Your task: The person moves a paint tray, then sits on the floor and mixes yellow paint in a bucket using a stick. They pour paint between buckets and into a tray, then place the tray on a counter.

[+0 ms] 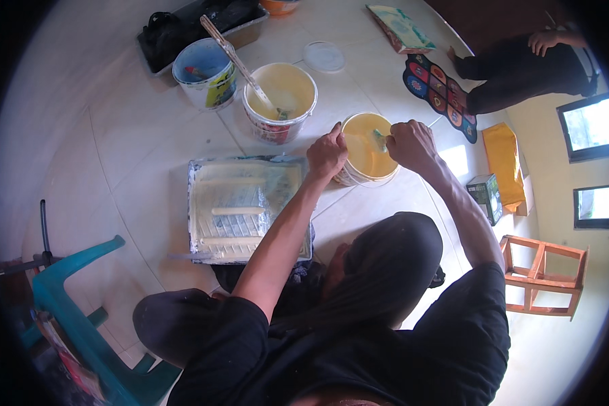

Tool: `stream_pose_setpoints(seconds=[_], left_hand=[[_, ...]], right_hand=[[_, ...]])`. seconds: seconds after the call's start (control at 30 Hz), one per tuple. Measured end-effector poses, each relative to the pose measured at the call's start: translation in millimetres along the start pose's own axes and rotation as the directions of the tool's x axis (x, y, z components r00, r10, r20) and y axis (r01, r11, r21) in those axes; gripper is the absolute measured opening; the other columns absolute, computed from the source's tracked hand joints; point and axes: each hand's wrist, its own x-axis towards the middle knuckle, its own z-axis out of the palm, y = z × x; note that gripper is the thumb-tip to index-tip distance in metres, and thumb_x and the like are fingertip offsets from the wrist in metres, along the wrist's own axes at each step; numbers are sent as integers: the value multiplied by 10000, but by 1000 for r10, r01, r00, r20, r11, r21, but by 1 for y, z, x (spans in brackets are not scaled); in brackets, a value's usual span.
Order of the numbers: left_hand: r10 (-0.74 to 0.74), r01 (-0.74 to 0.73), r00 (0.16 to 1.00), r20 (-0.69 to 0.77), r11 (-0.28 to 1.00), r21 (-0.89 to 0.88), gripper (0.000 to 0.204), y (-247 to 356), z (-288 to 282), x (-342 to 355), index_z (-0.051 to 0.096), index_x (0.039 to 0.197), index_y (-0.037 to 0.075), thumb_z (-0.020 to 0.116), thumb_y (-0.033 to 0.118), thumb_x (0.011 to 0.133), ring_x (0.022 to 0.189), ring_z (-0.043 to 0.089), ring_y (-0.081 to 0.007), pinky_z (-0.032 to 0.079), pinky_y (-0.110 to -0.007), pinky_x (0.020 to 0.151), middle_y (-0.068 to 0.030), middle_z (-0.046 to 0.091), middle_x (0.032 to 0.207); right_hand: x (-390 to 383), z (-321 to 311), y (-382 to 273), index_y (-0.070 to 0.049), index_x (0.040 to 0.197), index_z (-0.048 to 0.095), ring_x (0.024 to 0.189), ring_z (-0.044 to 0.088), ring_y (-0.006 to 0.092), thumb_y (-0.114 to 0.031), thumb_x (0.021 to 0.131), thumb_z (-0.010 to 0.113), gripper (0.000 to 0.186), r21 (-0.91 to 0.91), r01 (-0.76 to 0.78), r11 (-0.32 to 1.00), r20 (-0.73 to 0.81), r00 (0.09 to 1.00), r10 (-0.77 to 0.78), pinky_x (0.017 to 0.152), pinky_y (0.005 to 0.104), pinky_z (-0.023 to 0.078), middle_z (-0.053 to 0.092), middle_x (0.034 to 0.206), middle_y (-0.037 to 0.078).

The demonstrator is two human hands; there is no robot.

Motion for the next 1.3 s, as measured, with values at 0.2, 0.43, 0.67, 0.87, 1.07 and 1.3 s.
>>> stream_pose_setpoints(seconds=[0.2, 0.43, 0.67, 0.87, 1.07, 1.3], left_hand=[[34, -34, 998, -48, 999, 6, 426, 6, 3, -2, 559, 1307, 166, 411, 314, 935, 913, 657, -358, 505, -460, 846, -182, 684, 966], [41, -41, 998, -47, 999, -1, 419, 2, 0, -2, 573, 1289, 159, 409, 316, 937, 904, 659, -362, 512, -467, 827, -181, 687, 944], [33, -36, 998, -49, 997, -66, 413, -1, 2, -2, 586, 1271, 155, 411, 329, 940, 902, 659, -364, 508, -462, 839, -181, 688, 949], [34, -37, 998, -45, 997, -73, 420, -1, 5, -1, 587, 1272, 157, 398, 342, 946, 940, 652, -356, 491, -467, 870, -180, 684, 994], [39, -42, 998, -55, 997, -68, 422, 1, 3, -3, 581, 1280, 158, 394, 344, 952, 946, 649, -366, 490, -473, 868, -183, 684, 993], [30, -30, 999, 32, 1000, -8, 425, 3, 1, 0, 559, 1303, 158, 398, 342, 955, 955, 645, -385, 498, -475, 854, -202, 679, 998]], right_hand=[[1, 23, 19, -11, 720, 683, 692, 655, 369, -102, 734, 564, 151, -58, -32, 998, -32, 999, 30, 667, 448, 529, 641, 687, 204], [14, 8, 13, -9, 743, 685, 719, 664, 357, -92, 725, 564, 148, -112, 29, 993, 53, 998, -23, 676, 438, 529, 651, 708, 195], [18, 23, 15, -9, 737, 682, 722, 665, 359, -88, 718, 562, 145, -93, 17, 996, 57, 998, -12, 676, 434, 534, 656, 723, 195], [33, 46, 29, 11, 693, 661, 682, 651, 385, -128, 742, 574, 171, -79, 132, 988, 23, 991, -131, 667, 468, 530, 633, 668, 220], [32, 49, 30, -36, 759, 685, 759, 671, 340, -85, 718, 580, 123, -137, 96, 986, 20, 995, -94, 679, 423, 544, 669, 768, 181], [38, 91, 35, -69, 767, 685, 788, 680, 314, -117, 744, 593, 107, -158, 173, 972, 75, 984, -163, 682, 417, 550, 682, 785, 142]])
